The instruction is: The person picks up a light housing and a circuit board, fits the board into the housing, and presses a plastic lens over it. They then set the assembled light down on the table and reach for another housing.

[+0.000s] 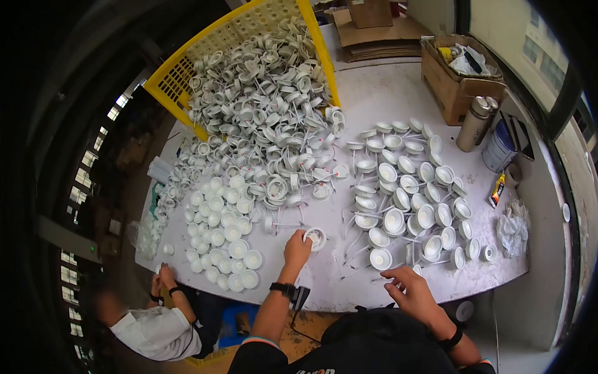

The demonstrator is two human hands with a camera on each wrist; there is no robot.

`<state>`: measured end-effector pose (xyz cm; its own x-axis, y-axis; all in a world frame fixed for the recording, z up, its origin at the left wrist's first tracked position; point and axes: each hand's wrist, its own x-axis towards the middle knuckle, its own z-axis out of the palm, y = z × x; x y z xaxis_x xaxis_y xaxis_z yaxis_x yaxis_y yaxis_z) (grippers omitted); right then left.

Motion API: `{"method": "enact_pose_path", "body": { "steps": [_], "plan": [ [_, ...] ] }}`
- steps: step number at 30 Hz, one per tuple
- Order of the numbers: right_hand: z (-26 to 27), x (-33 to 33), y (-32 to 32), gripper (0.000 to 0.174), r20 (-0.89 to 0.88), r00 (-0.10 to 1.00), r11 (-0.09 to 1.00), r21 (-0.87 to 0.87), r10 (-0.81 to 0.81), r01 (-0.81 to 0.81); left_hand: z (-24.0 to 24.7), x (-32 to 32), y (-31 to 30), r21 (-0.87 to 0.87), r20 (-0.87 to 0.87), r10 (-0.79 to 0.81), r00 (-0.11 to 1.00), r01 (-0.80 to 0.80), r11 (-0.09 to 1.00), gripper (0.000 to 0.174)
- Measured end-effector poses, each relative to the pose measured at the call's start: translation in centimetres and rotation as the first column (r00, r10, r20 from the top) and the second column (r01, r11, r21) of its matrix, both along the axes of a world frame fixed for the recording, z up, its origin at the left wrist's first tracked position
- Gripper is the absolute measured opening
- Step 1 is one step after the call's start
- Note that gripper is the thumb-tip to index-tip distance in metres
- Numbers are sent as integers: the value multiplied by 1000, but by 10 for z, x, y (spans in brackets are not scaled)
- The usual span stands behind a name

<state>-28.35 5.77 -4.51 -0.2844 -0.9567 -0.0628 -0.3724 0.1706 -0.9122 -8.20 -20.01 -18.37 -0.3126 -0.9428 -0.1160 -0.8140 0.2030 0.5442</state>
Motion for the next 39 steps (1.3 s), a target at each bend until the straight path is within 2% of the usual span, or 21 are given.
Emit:
{"method": "enact_pose_path", "body": {
  "steps": [3,6,8,10,11,12,13,14,16,17,18,19,21,24,26,33,34,36,38,39],
  "plan": [
    [7,-2,-6,26,28,1000,1000,17,14,-15,84,-3,37,-67,-9,-226,974,225,972,33],
    [24,5,-21,28,91,995,999,-3,41,-41,144,-12,80,-43,-35,-430,902,428,903,34],
    [35,11,-31,29,131,990,998,-34,53,-49,169,-20,104,-1,-177,-498,849,506,862,32],
    [40,14,-36,31,120,978,986,-37,169,-166,184,-27,122,69,-239,-513,824,541,838,32],
    [37,10,-35,30,19,969,969,-19,245,-245,191,-30,129,131,-382,-423,822,502,855,32],
    [33,9,-33,30,21,974,974,-9,225,-225,192,-33,134,202,-511,-319,798,472,858,31],
    [31,11,-30,26,280,949,987,25,145,-158,188,-34,137,164,-639,-264,723,463,871,36],
    [28,12,-26,24,519,854,993,71,43,-92,181,-35,140,179,-643,-275,715,490,853,36],
    [32,10,-25,22,575,818,998,57,-13,-25,166,-36,145,106,-750,-272,603,515,851,42],
    [36,8,-26,23,644,764,999,53,-40,7,162,-34,151,257,-761,-191,620,558,789,44],
    [38,7,-25,25,708,703,998,46,-59,37,157,-35,156,270,-761,-197,618,578,770,44],
    [36,7,-23,29,730,678,997,56,-81,59,152,-37,160,203,-718,-239,654,525,827,42],
    [30,6,-20,30,709,695,992,69,-120,101,155,-43,165,110,-675,-248,695,428,897,34],
    [29,3,-15,34,676,718,986,93,-165,139,152,-43,167,152,-688,-223,690,439,886,27],
    [27,-2,-12,34,669,731,991,98,-131,88,155,-47,165,172,-701,-230,676,472,864,25],
    [33,-14,-10,32,714,682,985,163,-157,55,153,-60,169,223,-713,-241,658,540,812,22],
    [32,-14,-9,34,681,715,986,144,-156,79,154,-61,169,229,-716,-243,655,548,804,22],
    [26,-11,-6,36,638,745,981,141,-195,135,161,-65,169,341,-618,-211,758,500,796,23],
    [13,-14,-5,41,479,864,981,-28,-157,194,161,-70,169,339,-640,-239,730,548,765,23],
    [17,-18,-3,43,495,854,985,13,-158,174,161,-73,171,372,-686,-153,711,523,767,23]
  ]
}}
